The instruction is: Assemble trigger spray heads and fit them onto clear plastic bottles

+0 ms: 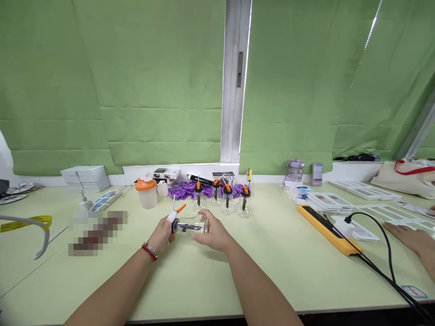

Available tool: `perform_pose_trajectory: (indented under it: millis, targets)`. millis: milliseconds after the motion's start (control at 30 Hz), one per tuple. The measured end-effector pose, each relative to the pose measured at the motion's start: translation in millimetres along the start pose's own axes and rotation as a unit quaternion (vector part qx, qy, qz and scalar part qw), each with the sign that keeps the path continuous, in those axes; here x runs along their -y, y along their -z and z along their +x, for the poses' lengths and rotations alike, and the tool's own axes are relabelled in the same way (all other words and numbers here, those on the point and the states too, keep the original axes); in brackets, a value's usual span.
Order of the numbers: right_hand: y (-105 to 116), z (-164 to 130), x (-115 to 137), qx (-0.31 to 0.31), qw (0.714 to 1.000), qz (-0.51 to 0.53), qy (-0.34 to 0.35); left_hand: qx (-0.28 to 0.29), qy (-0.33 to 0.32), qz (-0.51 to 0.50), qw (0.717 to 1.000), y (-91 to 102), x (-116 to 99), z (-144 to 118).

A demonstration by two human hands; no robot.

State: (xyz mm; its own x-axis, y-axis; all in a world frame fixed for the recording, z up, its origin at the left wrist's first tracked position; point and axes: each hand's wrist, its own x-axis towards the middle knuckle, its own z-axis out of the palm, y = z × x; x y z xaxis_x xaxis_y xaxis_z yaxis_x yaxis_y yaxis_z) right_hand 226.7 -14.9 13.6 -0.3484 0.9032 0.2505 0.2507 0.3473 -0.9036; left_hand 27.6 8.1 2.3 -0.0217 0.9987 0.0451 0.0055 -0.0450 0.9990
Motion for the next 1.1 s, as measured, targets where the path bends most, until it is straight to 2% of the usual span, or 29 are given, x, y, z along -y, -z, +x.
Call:
perform_pose_trajectory:
  millis: [100,167,233,300,367,400,433,533,600,633,767,833,967,1033,1100]
  targets:
    - [3,-4,6,-0.011,0.983,-0.123,0.135,-0.016,0.047,-0.029,0.998,-0.7,-1,-1]
    - [3,-3,4,-0.025,0.978,-0.131,0.159,-0.034,0.044,-0.045,0.997,-1.0,0,-2]
    - [1,1,-3,-0.044,0.990,-0.064,0.115,-0.046,0.023,-0.046,0.998,-1.1,2,-1]
    - [0,4,-11,-0.040,0.998,0.042,0.007,-0.055,-0.007,-0.034,0.998,-1.1,4,-1]
    - [0,7,-18,-0.006,0.987,0.119,-0.105,-0.059,-0.030,-0.016,0.998,-1.0,5,0]
    - [1,7,-19,0.013,0.982,0.135,-0.133,-0.059,-0.033,-0.009,0.998,-0.9,6,0]
    - [2,7,-20,0.025,0.982,0.138,-0.130,-0.058,-0.030,-0.005,0.998,-0.8,6,0]
    - [7,4,-18,0.016,0.993,0.120,-0.006,-0.047,0.000,-0.010,0.999,-0.9,5,0]
    - [9,4,-17,0.011,0.990,0.135,0.035,-0.043,0.012,-0.014,0.999,-1.5,5,-1]
    - [8,4,-18,0.010,0.988,0.156,0.015,-0.045,0.009,-0.014,0.999,-2.1,5,-1]
    - [6,6,-20,0.031,0.967,0.196,-0.158,-0.038,-0.019,-0.008,0.999,-3.8,7,-2]
    - [8,5,-20,0.043,0.974,0.166,-0.149,-0.031,-0.019,-0.005,0.999,-3.4,8,-2]
    - [12,2,-16,0.026,0.989,0.143,0.001,-0.034,0.004,-0.011,0.999,-1.1,7,-1]
    - [10,3,-17,0.009,0.984,0.179,-0.015,-0.044,0.002,-0.012,0.999,-0.4,6,-1]
    - [7,5,-18,0.017,0.973,0.208,-0.100,-0.049,-0.007,-0.011,0.999,-0.3,6,-2]
